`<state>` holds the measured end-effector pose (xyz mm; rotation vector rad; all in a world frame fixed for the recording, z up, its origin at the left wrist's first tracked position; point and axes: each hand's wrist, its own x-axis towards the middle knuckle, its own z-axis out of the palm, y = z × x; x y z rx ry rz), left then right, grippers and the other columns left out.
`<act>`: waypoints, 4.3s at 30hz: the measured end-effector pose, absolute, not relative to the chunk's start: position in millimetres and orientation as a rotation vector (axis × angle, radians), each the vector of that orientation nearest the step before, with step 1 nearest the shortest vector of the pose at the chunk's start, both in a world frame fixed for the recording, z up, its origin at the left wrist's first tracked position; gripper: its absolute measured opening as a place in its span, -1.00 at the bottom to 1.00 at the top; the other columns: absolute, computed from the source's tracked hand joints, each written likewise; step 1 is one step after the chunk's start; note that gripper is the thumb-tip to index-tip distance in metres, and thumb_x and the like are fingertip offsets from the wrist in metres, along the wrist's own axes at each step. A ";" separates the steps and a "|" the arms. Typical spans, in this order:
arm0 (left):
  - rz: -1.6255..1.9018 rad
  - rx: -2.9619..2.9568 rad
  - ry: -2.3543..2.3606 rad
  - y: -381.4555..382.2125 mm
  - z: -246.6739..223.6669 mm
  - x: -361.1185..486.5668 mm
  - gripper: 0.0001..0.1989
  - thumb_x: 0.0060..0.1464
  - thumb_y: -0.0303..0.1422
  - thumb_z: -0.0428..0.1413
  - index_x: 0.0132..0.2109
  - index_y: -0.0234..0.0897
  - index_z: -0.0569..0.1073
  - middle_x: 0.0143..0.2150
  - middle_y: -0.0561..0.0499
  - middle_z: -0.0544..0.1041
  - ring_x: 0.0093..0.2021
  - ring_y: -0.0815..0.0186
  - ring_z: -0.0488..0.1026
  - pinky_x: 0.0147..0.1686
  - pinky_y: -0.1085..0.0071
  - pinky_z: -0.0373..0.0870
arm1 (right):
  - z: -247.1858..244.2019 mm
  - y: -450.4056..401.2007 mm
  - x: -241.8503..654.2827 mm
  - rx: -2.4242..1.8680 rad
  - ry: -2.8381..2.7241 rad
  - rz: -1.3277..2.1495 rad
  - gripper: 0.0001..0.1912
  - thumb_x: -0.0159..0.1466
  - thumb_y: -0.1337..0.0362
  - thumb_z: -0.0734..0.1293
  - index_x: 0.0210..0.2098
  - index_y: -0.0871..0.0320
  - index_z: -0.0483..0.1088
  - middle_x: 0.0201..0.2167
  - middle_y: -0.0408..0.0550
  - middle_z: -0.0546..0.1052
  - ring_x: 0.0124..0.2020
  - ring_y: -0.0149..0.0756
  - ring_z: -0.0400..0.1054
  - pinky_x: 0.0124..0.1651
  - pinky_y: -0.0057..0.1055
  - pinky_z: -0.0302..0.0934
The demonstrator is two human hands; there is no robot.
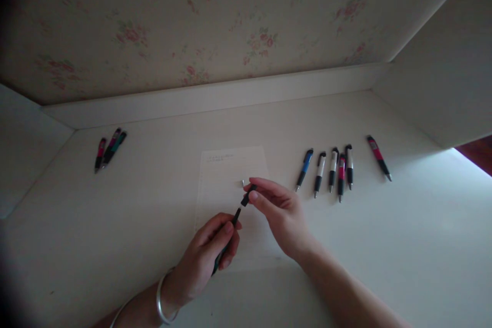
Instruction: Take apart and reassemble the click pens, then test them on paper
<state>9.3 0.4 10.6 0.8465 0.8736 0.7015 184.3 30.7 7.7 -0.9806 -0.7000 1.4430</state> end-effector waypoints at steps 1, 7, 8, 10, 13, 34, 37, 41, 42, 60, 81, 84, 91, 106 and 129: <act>0.707 0.847 0.870 0.5 10.9 9.7 -0.68 0.32 -0.10 0.04 -0.14 -0.31 0.41 -0.51 0.15 0.31 -0.58 0.48 0.14 -0.60 0.50 0.02 | 6.6 29.0 183.7 -0.983 -0.741 1.453 -0.74 0.13 0.21 0.58 -0.16 -0.09 0.63 -0.26 -0.17 0.70 -0.25 -0.45 0.55 -0.13 -0.54 0.43; 0.732 0.841 0.856 2.7 10.7 12.0 -0.70 0.33 -0.12 0.03 -0.17 -0.29 0.39 -0.52 0.17 0.30 -0.59 0.49 0.12 -0.61 0.51 0.01 | 9.3 24.0 179.4 -0.946 -0.921 1.526 -0.65 0.20 0.29 0.53 -0.03 -0.11 0.57 -0.25 -0.16 0.68 -0.32 -0.45 0.54 -0.22 -0.54 0.44; 0.734 0.842 0.860 2.8 10.3 12.0 -0.69 0.33 -0.11 0.03 -0.18 -0.29 0.39 -0.52 0.17 0.30 -0.59 0.49 0.12 -0.61 0.51 0.01 | 9.9 24.0 179.1 -0.938 -0.936 1.546 -0.65 0.21 0.29 0.52 -0.01 -0.11 0.56 -0.25 -0.16 0.68 -0.35 -0.45 0.54 -0.23 -0.51 0.45; 0.738 0.845 0.873 2.5 9.3 11.7 -0.67 0.33 -0.09 0.03 -0.19 -0.29 0.39 -0.52 0.16 0.30 -0.59 0.49 0.11 -0.61 0.52 0.00 | 9.5 23.9 179.1 -0.939 -0.969 1.574 -0.63 0.22 0.29 0.51 0.02 -0.10 0.54 -0.28 -0.17 0.67 -0.35 -0.43 0.54 -0.21 -0.47 0.45; 0.748 0.851 0.871 1.4 7.4 10.7 -0.63 0.32 -0.05 0.01 -0.15 -0.31 0.41 -0.53 0.17 0.28 -0.61 0.49 0.08 -0.63 0.52 -0.02 | 5.9 21.9 180.2 -0.984 -1.062 1.565 -0.56 0.21 0.27 0.52 0.07 -0.07 0.50 -0.31 -0.16 0.66 -0.28 -0.37 0.55 -0.10 -0.39 0.42; 0.724 0.785 0.903 2.9 8.7 10.4 -0.55 0.24 0.04 0.08 -0.23 -0.32 0.43 -0.51 0.14 0.33 -0.62 0.52 0.10 -0.62 0.52 -0.02 | -7.9 34.0 189.6 -1.342 -2.201 0.218 -0.68 0.37 0.46 0.21 0.00 0.14 0.53 -0.02 0.07 0.62 0.00 -0.06 0.47 0.07 -0.07 0.42; 0.726 0.798 0.900 3.6 9.6 11.0 -0.55 0.25 0.04 0.07 -0.23 -0.32 0.42 -0.51 0.15 0.33 -0.62 0.52 0.10 -0.62 0.51 -0.01 | -6.3 34.4 188.3 -1.391 -2.166 0.186 -0.69 0.37 0.42 0.23 0.03 0.20 0.50 0.02 0.14 0.60 0.02 -0.01 0.47 0.04 -0.04 0.44; 0.727 0.807 0.923 3.1 8.5 10.8 -0.55 0.24 0.05 0.07 -0.23 -0.31 0.42 -0.51 0.14 0.33 -0.62 0.51 0.11 -0.62 0.51 -0.01 | -7.0 35.1 186.3 -1.298 -2.275 0.239 -0.48 0.26 0.56 0.21 0.17 0.17 0.43 0.17 0.09 0.52 0.19 0.01 0.38 0.20 0.00 0.36; 0.726 0.808 0.929 2.8 8.2 10.6 -0.55 0.24 0.05 0.07 -0.22 -0.31 0.42 -0.51 0.14 0.33 -0.62 0.51 0.11 -0.62 0.51 -0.01 | -8.2 35.1 186.4 -1.282 -2.286 0.261 -0.46 0.24 0.59 0.20 0.15 0.17 0.45 0.16 0.08 0.53 0.20 -0.01 0.38 0.21 -0.03 0.37; 0.727 0.800 0.935 1.2 7.3 11.2 -0.56 0.24 0.04 0.07 -0.22 -0.32 0.43 -0.50 0.14 0.34 -0.61 0.51 0.12 -0.61 0.51 0.01 | -5.5 34.6 192.1 -1.293 -2.092 0.415 -0.56 0.33 0.53 0.19 0.07 0.08 0.49 -0.11 0.09 0.56 -0.09 -0.11 0.49 -0.07 -0.21 0.49; 0.721 0.877 0.917 3.3 12.9 11.0 -0.61 0.32 -0.04 0.00 -0.23 -0.30 0.39 -0.53 0.15 0.31 -0.62 0.49 0.10 -0.62 0.50 -0.01 | 18.6 26.4 175.8 -0.912 -0.513 1.778 -0.81 0.15 0.18 0.57 -0.26 0.02 0.56 -0.34 -0.17 0.66 -0.18 -0.32 0.59 -0.02 -0.37 0.43; 0.725 0.876 0.917 3.2 13.1 12.0 -0.61 0.33 -0.04 0.00 -0.26 -0.29 0.37 -0.53 0.16 0.30 -0.62 0.50 0.09 -0.63 0.50 -0.03 | 21.1 25.2 174.8 -0.891 -0.561 1.794 -0.81 0.16 0.18 0.56 -0.26 0.03 0.55 -0.37 -0.17 0.64 -0.19 -0.29 0.59 -0.05 -0.34 0.44; 0.735 0.871 0.914 3.1 12.4 13.2 -0.60 0.31 -0.03 -0.01 -0.29 -0.29 0.35 -0.55 0.17 0.29 -0.63 0.50 0.09 -0.64 0.51 -0.02 | 17.6 25.0 176.2 -0.886 -0.657 1.799 -0.82 0.21 0.17 0.53 -0.25 0.06 0.54 -0.36 -0.15 0.66 -0.17 -0.34 0.59 -0.09 -0.46 0.41; 0.690 0.846 0.912 2.6 10.1 10.3 -0.60 0.31 -0.02 0.01 -0.25 -0.30 0.38 -0.51 0.14 0.32 -0.61 0.50 0.12 -0.63 0.52 -0.01 | 21.1 26.4 181.8 -0.888 -0.641 1.706 -0.81 0.20 0.18 0.55 -0.22 0.03 0.55 -0.37 -0.19 0.65 -0.22 -0.38 0.59 -0.08 -0.45 0.44; 0.685 0.868 0.904 1.2 10.4 10.8 -0.60 0.30 -0.02 0.02 -0.26 -0.29 0.38 -0.53 0.17 0.28 -0.61 0.50 0.09 -0.64 0.52 -0.02 | 14.9 24.8 185.5 -0.922 -0.968 1.638 -0.76 0.21 0.23 0.53 -0.11 -0.01 0.59 -0.33 -0.15 0.57 -0.34 -0.42 0.46 -0.24 -0.47 0.41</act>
